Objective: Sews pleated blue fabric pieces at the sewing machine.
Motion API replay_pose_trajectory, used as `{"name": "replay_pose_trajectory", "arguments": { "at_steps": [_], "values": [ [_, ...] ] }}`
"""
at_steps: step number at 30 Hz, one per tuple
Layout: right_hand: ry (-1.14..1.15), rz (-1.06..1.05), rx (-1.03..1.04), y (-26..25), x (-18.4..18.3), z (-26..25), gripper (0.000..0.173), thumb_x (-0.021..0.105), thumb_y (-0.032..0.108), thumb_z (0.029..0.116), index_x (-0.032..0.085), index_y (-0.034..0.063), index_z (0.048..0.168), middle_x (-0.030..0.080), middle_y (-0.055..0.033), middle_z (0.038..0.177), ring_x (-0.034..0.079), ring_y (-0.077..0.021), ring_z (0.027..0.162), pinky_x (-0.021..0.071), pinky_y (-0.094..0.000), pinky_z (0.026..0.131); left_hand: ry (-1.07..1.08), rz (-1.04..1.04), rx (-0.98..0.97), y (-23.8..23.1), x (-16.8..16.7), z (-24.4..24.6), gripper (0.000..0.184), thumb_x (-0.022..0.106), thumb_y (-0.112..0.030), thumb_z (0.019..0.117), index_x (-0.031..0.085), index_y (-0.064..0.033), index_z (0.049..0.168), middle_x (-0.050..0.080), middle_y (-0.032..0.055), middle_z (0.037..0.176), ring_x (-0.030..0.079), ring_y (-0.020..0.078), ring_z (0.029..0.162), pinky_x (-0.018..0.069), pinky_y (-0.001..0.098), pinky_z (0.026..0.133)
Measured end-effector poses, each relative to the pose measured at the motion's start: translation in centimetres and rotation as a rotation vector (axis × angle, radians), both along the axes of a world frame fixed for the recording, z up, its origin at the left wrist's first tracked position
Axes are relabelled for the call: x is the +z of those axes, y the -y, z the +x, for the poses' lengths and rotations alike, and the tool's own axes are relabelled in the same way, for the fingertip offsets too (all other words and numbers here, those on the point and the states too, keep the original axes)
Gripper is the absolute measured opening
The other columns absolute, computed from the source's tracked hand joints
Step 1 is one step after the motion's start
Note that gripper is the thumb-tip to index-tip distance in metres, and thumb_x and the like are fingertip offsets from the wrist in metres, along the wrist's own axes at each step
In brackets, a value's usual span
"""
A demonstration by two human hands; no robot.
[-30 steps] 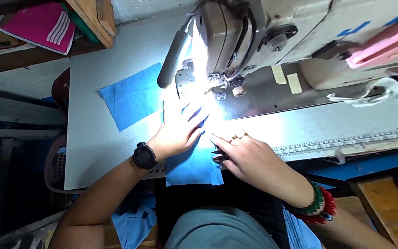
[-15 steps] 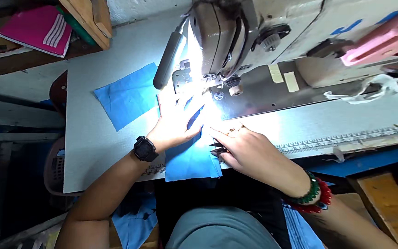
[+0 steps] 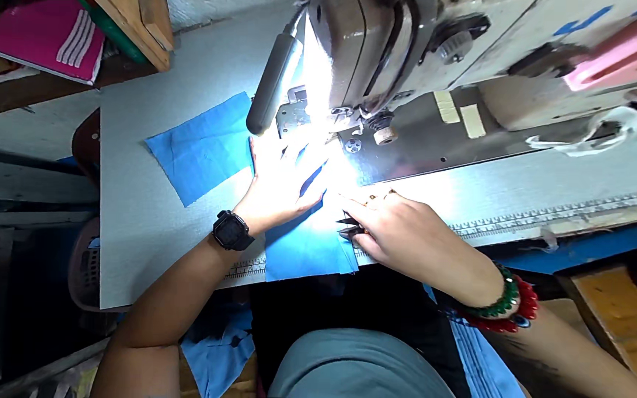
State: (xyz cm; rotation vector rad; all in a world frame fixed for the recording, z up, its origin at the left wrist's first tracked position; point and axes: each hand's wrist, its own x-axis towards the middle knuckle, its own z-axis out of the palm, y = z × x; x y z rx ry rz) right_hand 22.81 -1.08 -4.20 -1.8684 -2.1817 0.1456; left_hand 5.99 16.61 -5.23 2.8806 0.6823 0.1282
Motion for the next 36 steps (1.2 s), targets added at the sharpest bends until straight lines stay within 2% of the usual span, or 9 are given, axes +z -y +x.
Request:
{"name": "replay_pose_trajectory", "arguments": {
  "at_steps": [2, 4, 7, 9, 12, 17, 22, 31, 36],
  "values": [
    [-0.001, 0.006, 0.002, -0.2, 0.1, 0.1, 0.039, 0.061, 0.024, 0.0893, 0.072, 0.0094, 0.124, 0.073, -0.0114, 0.111, 0.069, -0.0333, 0.097, 0.0550, -0.0471, 0.070, 0.011, 0.006, -0.022, -0.3, 0.0, 0.0, 0.058, 0.037, -0.057, 0.1029, 0.044, -0.0351, 0.156, 0.033, 0.0084, 0.166, 0.016, 0.0367, 0.157, -0.0049, 0.0825, 0.111],
    [-0.029, -0.003, 0.006, 0.0, 0.1, 0.2, 0.041, 0.060, 0.023, 0.0899, 0.071, 0.0100, 0.127, 0.068, -0.0123, 0.130, 0.068, -0.0339, 0.105, 0.0555, -0.0492, 0.076, 0.052, 0.029, -0.074, -0.2, 0.0, -0.2, 0.053, 0.038, -0.051, 0.1045, 0.050, -0.0339, 0.153, 0.037, 0.0100, 0.164, 0.020, 0.0383, 0.156, -0.0026, 0.0819, 0.112],
    [-0.113, 0.019, 0.023, 1.3, 0.0, 0.4, 0.042, 0.058, 0.017, 0.0866, 0.072, 0.0152, 0.126, 0.067, -0.0113, 0.134, 0.067, -0.0320, 0.113, 0.0560, -0.0500, 0.081, 0.068, 0.050, -0.151, 1.7, 0.4, -1.3, 0.044, 0.044, -0.039, 0.1036, 0.061, -0.0319, 0.144, 0.045, 0.0151, 0.157, 0.030, 0.0432, 0.150, 0.0034, 0.0829, 0.110],
    [-0.187, 0.037, 0.038, 2.8, -0.5, 0.5, 0.039, 0.058, 0.015, 0.0856, 0.075, 0.0189, 0.120, 0.067, -0.0110, 0.132, 0.067, -0.0313, 0.112, 0.0566, -0.0502, 0.080, 0.080, 0.018, -0.178, 3.8, 0.4, -2.5, 0.039, 0.050, -0.035, 0.1011, 0.066, -0.0316, 0.137, 0.051, 0.0154, 0.152, 0.036, 0.0452, 0.146, 0.0096, 0.0845, 0.108],
    [-0.253, 0.026, 0.025, 5.1, -1.4, 0.2, 0.047, 0.059, 0.012, 0.0820, 0.075, 0.0255, 0.124, 0.065, -0.0101, 0.129, 0.065, -0.0312, 0.108, 0.0564, -0.0494, 0.075, 0.086, -0.010, -0.210, 6.9, 0.2, -4.2, 0.033, 0.052, -0.034, 0.1009, 0.069, -0.0329, 0.129, 0.054, 0.0084, 0.148, 0.043, 0.0369, 0.143, 0.0190, 0.0807, 0.109],
    [-0.275, 0.041, -0.003, 7.1, -2.3, -0.6, 0.050, 0.058, 0.012, 0.0818, 0.073, 0.0279, 0.127, 0.064, -0.0085, 0.131, 0.064, -0.0310, 0.110, 0.0561, -0.0489, 0.074, 0.240, -0.006, -0.217, 11.1, -0.7, -5.4, 0.027, 0.064, -0.040, 0.0957, 0.073, -0.0210, 0.112, 0.067, 0.0041, 0.125, 0.056, 0.0256, 0.129, 0.0245, 0.0667, 0.117],
    [-0.270, 0.108, -0.012, 7.5, -2.9, -1.0, 0.046, 0.059, 0.015, 0.0844, 0.074, 0.0269, 0.127, 0.064, -0.0082, 0.129, 0.063, -0.0296, 0.108, 0.0546, -0.0461, 0.074, 0.346, 0.043, -0.152, 12.8, -1.6, -5.0, 0.014, 0.063, -0.024, 0.0964, 0.076, -0.0184, 0.097, 0.072, 0.0007, 0.108, 0.062, 0.0215, 0.118, 0.0295, 0.0603, 0.117],
    [-0.242, 0.200, -0.039, 7.9, -4.0, -1.5, 0.043, 0.061, 0.019, 0.0888, 0.073, 0.0284, 0.129, 0.064, -0.0092, 0.131, 0.062, -0.0310, 0.104, 0.0516, -0.0441, 0.070, 0.376, -0.028, -0.163, 12.2, -0.4, -5.4, 0.012, 0.064, -0.019, 0.0913, 0.073, -0.0157, 0.084, 0.072, 0.0021, 0.106, 0.066, 0.0184, 0.110, 0.0341, 0.0586, 0.114],
    [-0.269, 0.281, -0.018, 8.2, -5.0, -1.5, 0.038, 0.061, 0.020, 0.0921, 0.074, 0.0287, 0.127, 0.065, -0.0077, 0.131, 0.061, -0.0290, 0.101, 0.0497, -0.0421, 0.070, 0.338, 0.006, -0.192, 12.2, -0.6, -5.7, 0.014, 0.063, -0.016, 0.0924, 0.074, -0.0133, 0.084, 0.074, 0.0022, 0.105, 0.066, 0.0211, 0.117, 0.0342, 0.0586, 0.116]
  ]
}}
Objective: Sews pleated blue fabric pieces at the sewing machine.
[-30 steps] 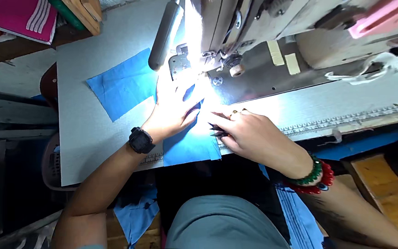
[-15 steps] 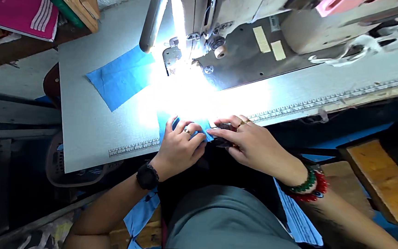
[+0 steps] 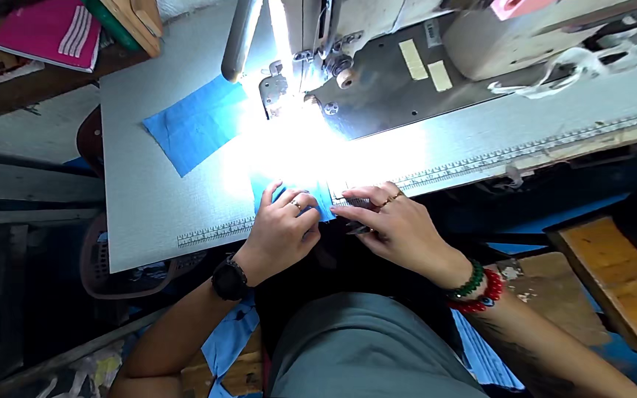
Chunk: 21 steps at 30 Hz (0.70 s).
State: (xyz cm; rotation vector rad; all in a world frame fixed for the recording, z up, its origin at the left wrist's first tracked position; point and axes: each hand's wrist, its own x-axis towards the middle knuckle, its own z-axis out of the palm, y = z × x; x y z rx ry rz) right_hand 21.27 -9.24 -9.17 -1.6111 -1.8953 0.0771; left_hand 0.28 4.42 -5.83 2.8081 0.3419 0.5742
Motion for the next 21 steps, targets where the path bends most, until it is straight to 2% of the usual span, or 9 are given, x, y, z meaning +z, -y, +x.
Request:
{"name": "replay_pose_trajectory", "arguments": {
  "at_steps": [3, 7, 10, 12, 14, 15, 17, 21],
  "values": [
    [0.003, 0.035, 0.009, 0.2, -0.3, 0.0, 0.036, 0.060, 0.020, 0.0938, 0.075, 0.0294, 0.125, 0.066, -0.0072, 0.130, 0.061, -0.0280, 0.099, 0.0491, -0.0409, 0.070, -0.003, 0.000, -0.001, 0.0, -0.1, -0.1, 0.014, 0.063, -0.015, 0.0930, 0.073, -0.0132, 0.084, 0.074, 0.0016, 0.104, 0.065, 0.0214, 0.119, 0.0350, 0.0583, 0.115],
    [0.025, 0.045, 0.021, 0.2, -0.6, -0.1, 0.036, 0.060, 0.018, 0.0943, 0.075, 0.0301, 0.125, 0.067, -0.0062, 0.130, 0.062, -0.0279, 0.104, 0.0502, -0.0410, 0.072, -0.007, -0.006, -0.014, -0.1, 0.0, -0.1, 0.013, 0.063, -0.015, 0.0931, 0.073, -0.0130, 0.085, 0.073, 0.0018, 0.104, 0.064, 0.0212, 0.119, 0.0350, 0.0578, 0.115],
    [0.062, 0.049, -0.004, 0.2, -0.7, -0.4, 0.035, 0.061, 0.017, 0.0953, 0.075, 0.0305, 0.124, 0.067, -0.0065, 0.130, 0.062, -0.0294, 0.103, 0.0491, -0.0409, 0.070, -0.008, -0.017, -0.033, -0.5, 0.0, -0.3, 0.013, 0.063, -0.015, 0.0932, 0.073, -0.0128, 0.085, 0.073, 0.0025, 0.106, 0.064, 0.0207, 0.120, 0.0345, 0.0576, 0.116],
    [0.063, 0.072, -0.038, 0.1, -0.9, -0.9, 0.032, 0.061, 0.016, 0.0950, 0.077, 0.0286, 0.120, 0.068, -0.0081, 0.126, 0.062, -0.0310, 0.100, 0.0485, -0.0413, 0.068, 0.001, -0.002, -0.054, -0.7, -0.1, -0.4, 0.015, 0.063, -0.016, 0.0930, 0.073, -0.0121, 0.083, 0.072, 0.0040, 0.116, 0.063, 0.0216, 0.122, 0.0336, 0.0571, 0.117],
    [0.059, 0.107, -0.052, -0.2, -0.8, -1.3, 0.026, 0.061, 0.014, 0.0946, 0.079, 0.0231, 0.111, 0.069, -0.0098, 0.120, 0.063, -0.0318, 0.097, 0.0501, -0.0412, 0.066, -0.006, 0.035, -0.093, -0.7, -0.2, -0.4, 0.017, 0.062, -0.016, 0.0945, 0.075, -0.0118, 0.084, 0.068, 0.0038, 0.133, 0.057, 0.0223, 0.131, 0.0284, 0.0575, 0.117],
    [0.063, 0.123, -0.048, -0.3, -0.7, -1.3, 0.024, 0.060, 0.013, 0.0943, 0.078, 0.0211, 0.109, 0.070, -0.0101, 0.119, 0.064, -0.0316, 0.095, 0.0502, -0.0409, 0.065, -0.011, 0.062, -0.111, -0.6, -0.3, -0.4, 0.017, 0.061, -0.016, 0.0954, 0.076, -0.0123, 0.087, 0.067, 0.0021, 0.135, 0.055, 0.0213, 0.134, 0.0264, 0.0561, 0.117],
    [0.071, 0.144, -0.027, -0.4, -0.5, -1.0, 0.026, 0.059, 0.012, 0.0940, 0.078, 0.0205, 0.109, 0.071, -0.0091, 0.118, 0.064, -0.0298, 0.095, 0.0505, -0.0397, 0.066, -0.017, 0.101, -0.133, -0.6, -0.4, -0.2, 0.017, 0.060, -0.016, 0.0963, 0.076, -0.0141, 0.091, 0.071, -0.0011, 0.128, 0.057, 0.0176, 0.130, 0.0273, 0.0530, 0.116],
    [0.062, 0.103, 0.026, 0.0, -0.8, -0.1, 0.030, 0.060, 0.013, 0.0947, 0.078, 0.0228, 0.116, 0.071, -0.0065, 0.116, 0.063, -0.0277, 0.097, 0.0498, -0.0394, 0.071, -0.001, 0.078, -0.144, -0.8, -0.7, 0.0, 0.018, 0.059, -0.015, 0.0965, 0.075, -0.0131, 0.089, 0.074, -0.0006, 0.117, 0.062, 0.0163, 0.123, 0.0297, 0.0517, 0.115]
  ]
}}
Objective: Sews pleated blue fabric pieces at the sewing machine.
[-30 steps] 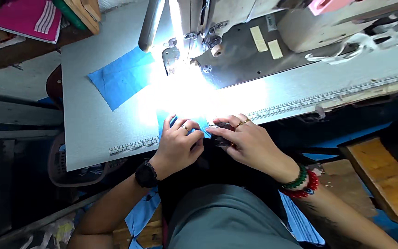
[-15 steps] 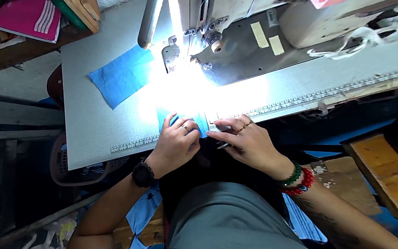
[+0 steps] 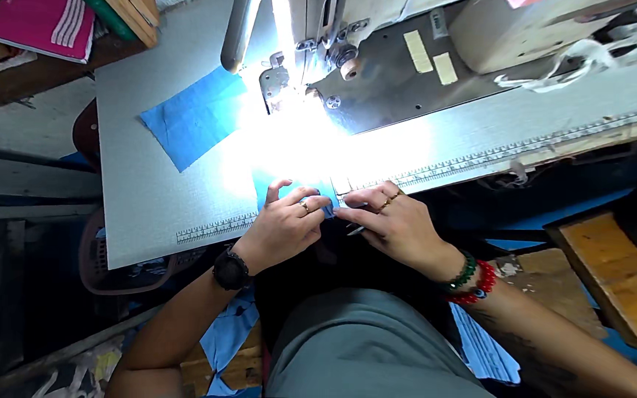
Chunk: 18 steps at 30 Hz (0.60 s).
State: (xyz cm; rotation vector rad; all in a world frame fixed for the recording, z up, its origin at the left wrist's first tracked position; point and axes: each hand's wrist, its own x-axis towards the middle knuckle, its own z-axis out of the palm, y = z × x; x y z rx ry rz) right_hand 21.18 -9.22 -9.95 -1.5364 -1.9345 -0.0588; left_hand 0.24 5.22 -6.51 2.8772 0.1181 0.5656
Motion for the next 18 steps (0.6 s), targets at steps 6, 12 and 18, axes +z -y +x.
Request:
{"name": "replay_pose_trajectory", "arguments": {
  "at_steps": [6, 12, 18],
  "values": [
    [-0.053, 0.040, 0.001, 1.0, -1.4, 0.9, 0.031, 0.060, 0.014, 0.0970, 0.076, 0.0222, 0.122, 0.071, -0.0049, 0.122, 0.063, -0.0242, 0.101, 0.0504, -0.0370, 0.080, 0.017, 0.014, -0.001, -0.1, -0.4, -0.2, 0.018, 0.059, -0.015, 0.0970, 0.075, -0.0135, 0.089, 0.074, -0.0007, 0.120, 0.061, 0.0154, 0.125, 0.0283, 0.0519, 0.117],
    [0.011, 0.022, -0.013, 1.0, -1.4, 0.6, 0.033, 0.059, 0.016, 0.0974, 0.076, 0.0260, 0.124, 0.070, -0.0050, 0.125, 0.062, -0.0252, 0.100, 0.0481, -0.0372, 0.076, 0.042, -0.006, 0.007, -0.1, -0.5, -0.2, 0.017, 0.060, -0.017, 0.0974, 0.077, -0.0156, 0.099, 0.074, -0.0012, 0.119, 0.062, 0.0147, 0.125, 0.0283, 0.0521, 0.116],
    [0.091, -0.119, -0.035, 1.0, 1.2, 0.0, 0.034, 0.056, 0.015, 0.0980, 0.073, 0.0237, 0.127, 0.071, -0.0064, 0.123, 0.065, -0.0300, 0.097, 0.0513, -0.0407, 0.068, 0.022, 0.015, 0.026, 0.5, -0.3, -0.1, 0.022, 0.059, -0.021, 0.1005, 0.079, -0.0188, 0.109, 0.074, -0.0020, 0.117, 0.062, 0.0158, 0.123, 0.0310, 0.0513, 0.116]
  ]
}}
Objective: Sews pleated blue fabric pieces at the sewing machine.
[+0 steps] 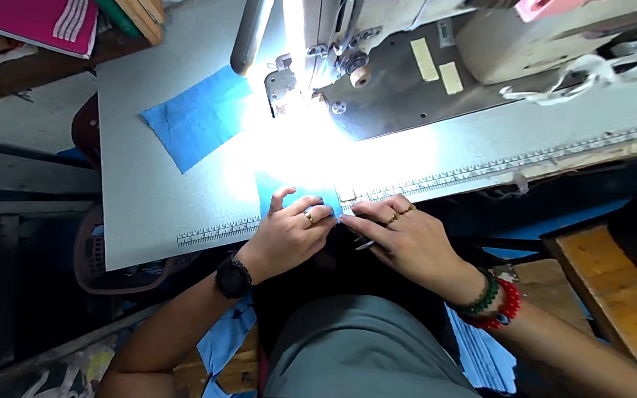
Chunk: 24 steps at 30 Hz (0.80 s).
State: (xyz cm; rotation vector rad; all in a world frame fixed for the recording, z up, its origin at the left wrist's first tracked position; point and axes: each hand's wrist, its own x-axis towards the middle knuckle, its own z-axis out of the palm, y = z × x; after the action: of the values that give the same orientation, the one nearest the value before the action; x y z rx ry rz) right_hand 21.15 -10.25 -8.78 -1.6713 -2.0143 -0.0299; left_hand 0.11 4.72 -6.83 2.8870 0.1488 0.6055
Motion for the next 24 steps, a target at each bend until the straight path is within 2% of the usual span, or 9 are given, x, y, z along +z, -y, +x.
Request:
{"name": "replay_pose_trajectory", "arguments": {
  "at_steps": [8, 10, 13, 15, 18, 20, 21, 23, 24],
  "values": [
    [0.098, -0.068, 0.018, -3.7, 2.2, 0.7, 0.036, 0.059, 0.009, 0.0933, 0.073, 0.0171, 0.125, 0.071, -0.0130, 0.111, 0.064, -0.0359, 0.086, 0.0482, -0.0425, 0.055, -0.107, -0.014, -0.005, -3.5, 1.4, 1.4, 0.025, 0.055, -0.022, 0.1015, 0.079, -0.0190, 0.110, 0.073, -0.0018, 0.120, 0.062, 0.0170, 0.125, 0.0312, 0.0548, 0.116],
    [0.110, -0.076, 0.024, -4.9, 2.6, 1.1, 0.035, 0.062, 0.008, 0.0917, 0.073, 0.0155, 0.124, 0.070, -0.0135, 0.107, 0.064, -0.0364, 0.087, 0.0489, -0.0431, 0.056, -0.112, -0.018, -0.009, -4.8, 1.7, 1.9, 0.024, 0.057, -0.022, 0.1007, 0.079, -0.0188, 0.110, 0.074, -0.0009, 0.120, 0.063, 0.0182, 0.124, 0.0318, 0.0566, 0.114],
    [0.147, -0.078, 0.019, -6.7, 2.9, 1.6, 0.035, 0.065, 0.005, 0.0886, 0.074, 0.0127, 0.121, 0.071, -0.0156, 0.105, 0.067, -0.0381, 0.092, 0.0521, -0.0468, 0.064, -0.121, -0.017, -0.006, -6.6, 2.1, 2.7, 0.023, 0.059, -0.021, 0.0991, 0.079, -0.0182, 0.110, 0.074, 0.0007, 0.120, 0.063, 0.0212, 0.124, 0.0318, 0.0610, 0.113],
    [0.168, -0.082, 0.003, -7.8, 3.1, 1.9, 0.034, 0.065, 0.005, 0.0885, 0.074, 0.0129, 0.120, 0.070, -0.0152, 0.101, 0.066, -0.0383, 0.093, 0.0504, -0.0454, 0.059, -0.130, -0.022, -0.008, -7.7, 2.0, 3.1, 0.025, 0.058, -0.020, 0.0996, 0.078, -0.0178, 0.114, 0.073, 0.0019, 0.122, 0.062, 0.0227, 0.125, 0.0312, 0.0613, 0.113],
    [0.181, -0.093, -0.007, -9.4, 3.4, 2.5, 0.025, 0.064, 0.006, 0.0909, 0.074, 0.0094, 0.114, 0.069, -0.0170, 0.099, 0.067, -0.0387, 0.089, 0.0481, -0.0452, 0.054, -0.157, -0.054, 0.007, -9.2, 2.2, 3.7, 0.027, 0.055, -0.020, 0.1018, 0.077, -0.0155, 0.118, 0.071, 0.0026, 0.125, 0.062, 0.0219, 0.123, 0.0341, 0.0607, 0.110],
    [0.209, -0.088, -0.027, -10.7, 3.4, 2.9, 0.022, 0.063, 0.006, 0.0930, 0.074, 0.0088, 0.112, 0.066, -0.0163, 0.094, 0.065, -0.0370, 0.084, 0.0445, -0.0431, 0.050, -0.169, -0.056, 0.026, -10.3, 2.2, 4.0, 0.027, 0.054, -0.020, 0.1020, 0.076, -0.0147, 0.117, 0.070, 0.0025, 0.125, 0.062, 0.0218, 0.121, 0.0405, 0.0576, 0.104],
    [0.214, -0.091, -0.038, -11.2, 3.4, 3.0, 0.024, 0.062, 0.005, 0.0938, 0.074, 0.0097, 0.114, 0.065, -0.0157, 0.095, 0.064, -0.0362, 0.083, 0.0435, -0.0427, 0.050, -0.164, -0.055, 0.038, -10.8, 2.1, 4.2, 0.027, 0.054, -0.020, 0.1021, 0.076, -0.0149, 0.118, 0.070, 0.0024, 0.125, 0.063, 0.0218, 0.121, 0.0393, 0.0592, 0.107],
    [0.215, -0.087, -0.048, -12.3, 3.4, 3.3, 0.020, 0.062, 0.004, 0.0940, 0.073, 0.0087, 0.111, 0.065, -0.0160, 0.100, 0.064, -0.0365, 0.085, 0.0465, -0.0452, 0.054, -0.147, -0.012, 0.050, -12.0, 1.8, 4.6, 0.028, 0.053, -0.019, 0.1026, 0.075, -0.0167, 0.119, 0.070, 0.0026, 0.127, 0.062, 0.0234, 0.124, 0.0337, 0.0669, 0.109],
    [0.198, -0.079, -0.054, -12.8, 3.2, 3.5, 0.019, 0.062, 0.003, 0.0941, 0.073, 0.0077, 0.108, 0.065, -0.0165, 0.101, 0.065, -0.0373, 0.086, 0.0482, -0.0471, 0.057, -0.132, 0.000, 0.054, -12.6, 1.6, 4.9, 0.028, 0.054, -0.018, 0.1019, 0.076, -0.0174, 0.119, 0.070, 0.0026, 0.127, 0.062, 0.0229, 0.124, 0.0303, 0.0651, 0.112]
  ]
}}
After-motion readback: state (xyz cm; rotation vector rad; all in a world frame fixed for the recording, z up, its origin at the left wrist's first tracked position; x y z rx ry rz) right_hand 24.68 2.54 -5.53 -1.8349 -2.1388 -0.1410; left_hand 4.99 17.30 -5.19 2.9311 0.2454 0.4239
